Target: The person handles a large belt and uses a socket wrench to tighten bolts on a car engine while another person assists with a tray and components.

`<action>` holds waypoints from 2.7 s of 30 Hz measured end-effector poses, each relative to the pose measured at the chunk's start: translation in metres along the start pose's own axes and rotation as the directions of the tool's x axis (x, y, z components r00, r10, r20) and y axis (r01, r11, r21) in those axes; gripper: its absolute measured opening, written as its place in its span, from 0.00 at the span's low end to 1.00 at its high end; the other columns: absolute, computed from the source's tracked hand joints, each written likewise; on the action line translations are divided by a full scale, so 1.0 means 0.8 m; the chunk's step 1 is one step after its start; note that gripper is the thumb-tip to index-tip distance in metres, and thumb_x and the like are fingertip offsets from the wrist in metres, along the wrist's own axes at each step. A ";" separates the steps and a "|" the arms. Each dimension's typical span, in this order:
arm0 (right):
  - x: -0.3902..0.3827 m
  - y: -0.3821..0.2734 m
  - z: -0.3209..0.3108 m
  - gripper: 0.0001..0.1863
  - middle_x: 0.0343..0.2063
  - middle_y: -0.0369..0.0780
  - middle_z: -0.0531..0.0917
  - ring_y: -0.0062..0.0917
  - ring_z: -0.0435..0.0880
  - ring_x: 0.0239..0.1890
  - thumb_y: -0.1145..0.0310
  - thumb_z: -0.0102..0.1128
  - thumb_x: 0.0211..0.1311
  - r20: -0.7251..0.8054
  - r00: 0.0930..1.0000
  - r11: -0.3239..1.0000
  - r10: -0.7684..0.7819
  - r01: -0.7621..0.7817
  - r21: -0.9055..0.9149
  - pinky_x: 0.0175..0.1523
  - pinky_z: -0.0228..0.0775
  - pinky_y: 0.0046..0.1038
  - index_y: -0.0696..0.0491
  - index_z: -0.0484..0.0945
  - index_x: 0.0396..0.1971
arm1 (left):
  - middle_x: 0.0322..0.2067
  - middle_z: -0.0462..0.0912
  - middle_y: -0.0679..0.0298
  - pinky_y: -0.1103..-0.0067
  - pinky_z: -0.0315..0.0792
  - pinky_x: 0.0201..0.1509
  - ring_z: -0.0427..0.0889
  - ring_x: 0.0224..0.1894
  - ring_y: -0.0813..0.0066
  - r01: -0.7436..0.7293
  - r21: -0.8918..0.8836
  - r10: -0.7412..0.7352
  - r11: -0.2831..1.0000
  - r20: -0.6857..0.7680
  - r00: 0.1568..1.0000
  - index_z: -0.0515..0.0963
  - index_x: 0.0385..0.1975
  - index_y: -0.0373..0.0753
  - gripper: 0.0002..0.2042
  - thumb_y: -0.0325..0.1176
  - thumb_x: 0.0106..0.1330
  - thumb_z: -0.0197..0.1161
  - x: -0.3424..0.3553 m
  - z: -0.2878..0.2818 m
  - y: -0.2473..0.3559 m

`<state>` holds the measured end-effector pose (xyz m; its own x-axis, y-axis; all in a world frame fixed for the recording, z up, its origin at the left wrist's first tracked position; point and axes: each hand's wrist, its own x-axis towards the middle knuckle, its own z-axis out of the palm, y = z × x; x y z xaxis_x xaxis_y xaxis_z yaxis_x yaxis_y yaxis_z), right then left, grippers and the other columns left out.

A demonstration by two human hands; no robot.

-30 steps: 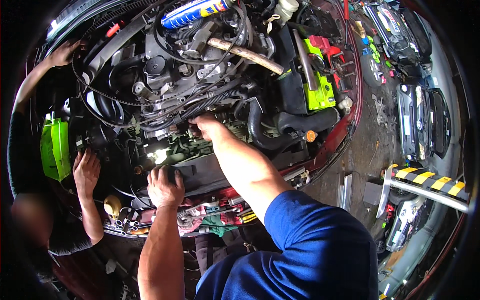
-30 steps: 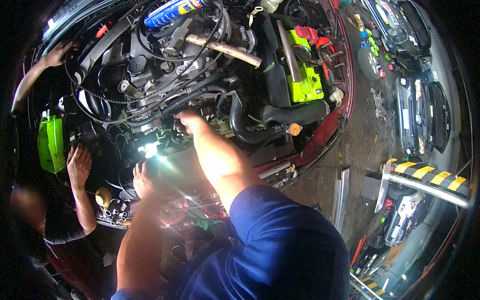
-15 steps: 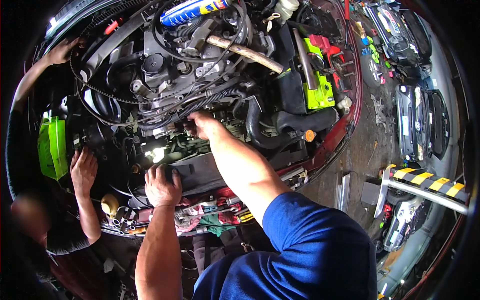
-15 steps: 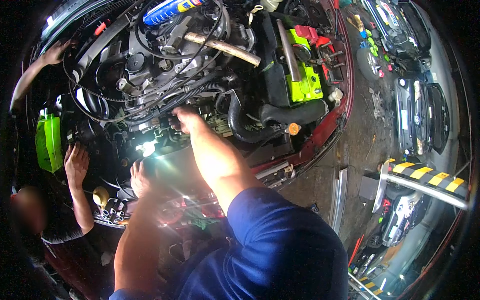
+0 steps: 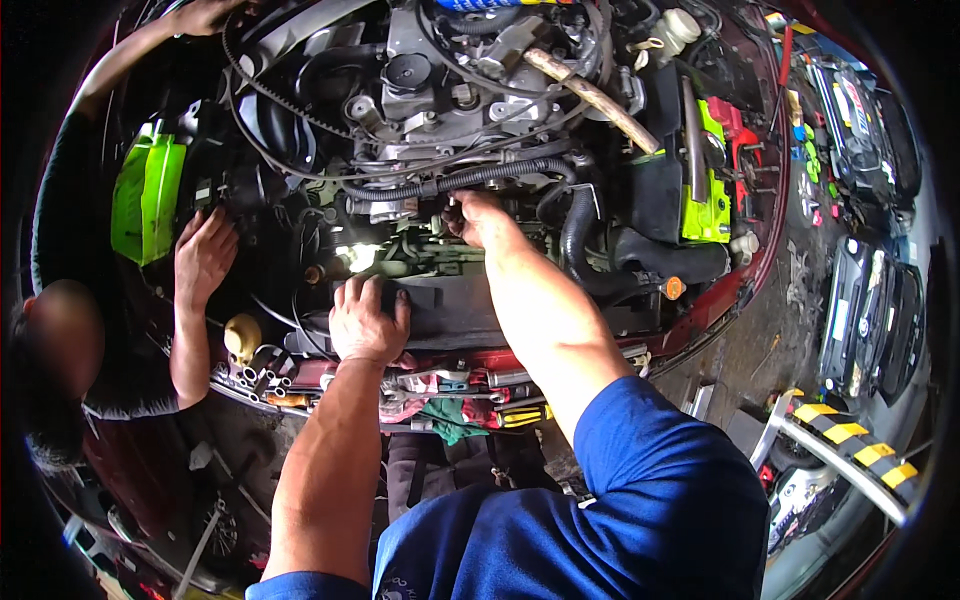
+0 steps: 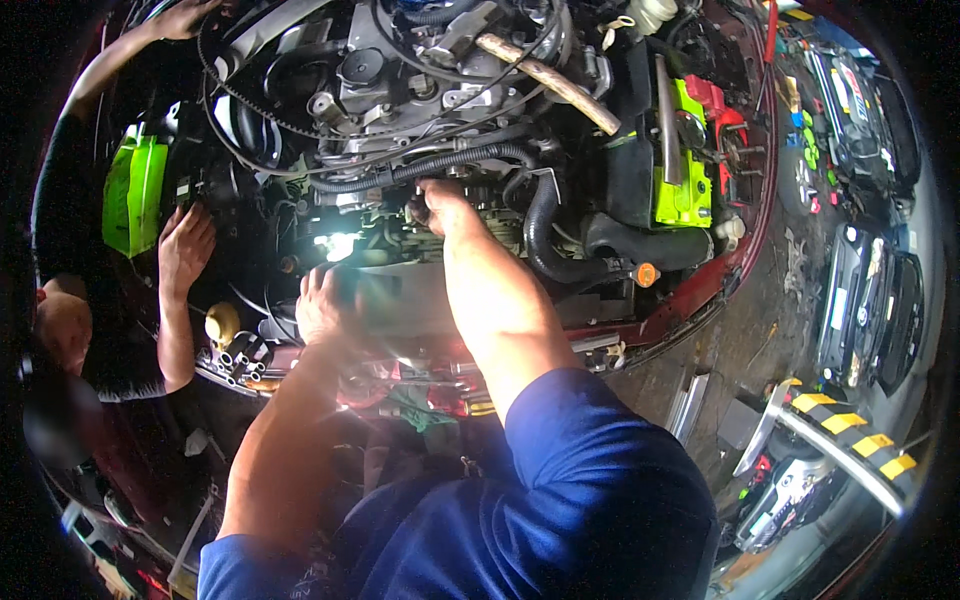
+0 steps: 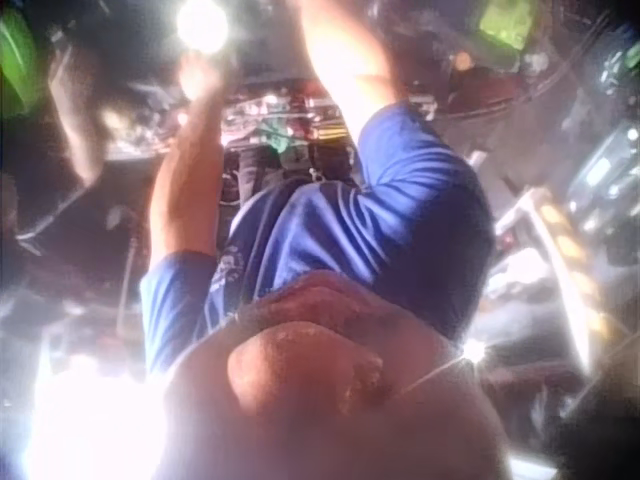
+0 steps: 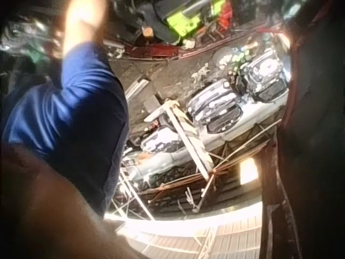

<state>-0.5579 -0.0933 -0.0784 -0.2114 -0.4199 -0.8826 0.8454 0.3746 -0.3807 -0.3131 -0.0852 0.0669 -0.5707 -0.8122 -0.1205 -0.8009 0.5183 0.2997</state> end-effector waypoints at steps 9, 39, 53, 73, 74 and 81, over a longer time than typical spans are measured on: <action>-0.027 -0.006 -0.020 0.12 0.21 0.37 0.81 0.26 0.82 0.24 0.60 0.46 0.68 0.092 0.993 0.942 0.078 -0.043 -0.332 0.23 0.68 0.25 0.50 0.75 0.31 | 0.46 0.75 0.58 0.63 0.70 0.50 0.72 0.51 0.56 0.011 0.005 -0.011 1.000 -0.007 1.000 0.76 0.45 0.42 0.20 0.47 0.56 0.62 -0.001 0.006 -0.003; -0.188 -0.003 0.019 0.06 0.24 0.37 0.79 0.18 0.74 0.19 0.68 0.53 0.67 0.333 0.925 0.888 -0.185 0.302 -0.346 0.20 0.66 0.21 0.54 0.75 0.37 | 0.39 0.80 0.62 0.64 0.71 0.48 0.76 0.46 0.58 -0.091 -0.175 0.066 0.980 -0.145 0.987 0.77 0.41 0.45 0.10 0.37 0.62 0.56 -0.004 0.007 -0.014; -0.126 -0.055 0.032 0.12 0.15 0.32 0.68 0.20 0.64 0.15 0.64 0.41 0.67 -0.187 0.974 0.631 -0.128 0.226 0.742 0.22 0.57 0.22 0.48 0.67 0.23 | 0.36 0.80 0.64 0.65 0.71 0.47 0.77 0.45 0.60 -0.056 -0.142 0.037 0.988 -0.139 0.990 0.78 0.36 0.45 0.08 0.39 0.62 0.56 -0.004 0.005 -0.008; -0.111 -0.041 0.028 0.06 0.30 0.32 0.76 0.21 0.71 0.28 0.67 0.42 0.66 -0.194 0.951 0.477 -0.241 0.290 0.830 0.32 0.64 0.25 0.47 0.71 0.36 | 0.37 0.81 0.58 0.64 0.71 0.48 0.77 0.44 0.56 -0.010 -0.250 -0.018 0.968 -0.111 0.994 0.79 0.37 0.43 0.10 0.39 0.61 0.59 -0.002 0.000 -0.018; -0.111 -0.039 0.029 0.06 0.30 0.32 0.75 0.21 0.71 0.27 0.67 0.42 0.66 -0.152 0.959 0.499 -0.240 0.256 0.828 0.32 0.64 0.25 0.47 0.70 0.35 | 0.37 0.81 0.58 0.64 0.71 0.48 0.77 0.44 0.56 -0.011 -0.242 -0.017 0.970 -0.113 0.993 0.79 0.37 0.43 0.10 0.39 0.61 0.59 0.000 -0.003 -0.023; -0.109 -0.043 0.005 0.10 0.20 0.34 0.70 0.22 0.67 0.20 0.63 0.40 0.70 -0.080 0.972 0.617 -0.223 0.204 0.760 0.26 0.61 0.25 0.48 0.68 0.30 | 0.33 0.83 0.50 0.70 0.75 0.41 0.83 0.36 0.54 0.183 -0.634 -0.487 0.751 -0.345 0.802 0.81 0.34 0.34 0.12 0.37 0.61 0.60 0.073 -0.072 -0.049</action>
<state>-0.5662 -0.0726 0.0129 -0.4329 -0.4256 -0.7946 0.8512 -0.4832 -0.2049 -0.3042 -0.1682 0.1025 -0.0055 -0.9964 0.0841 -0.5911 0.0711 0.8035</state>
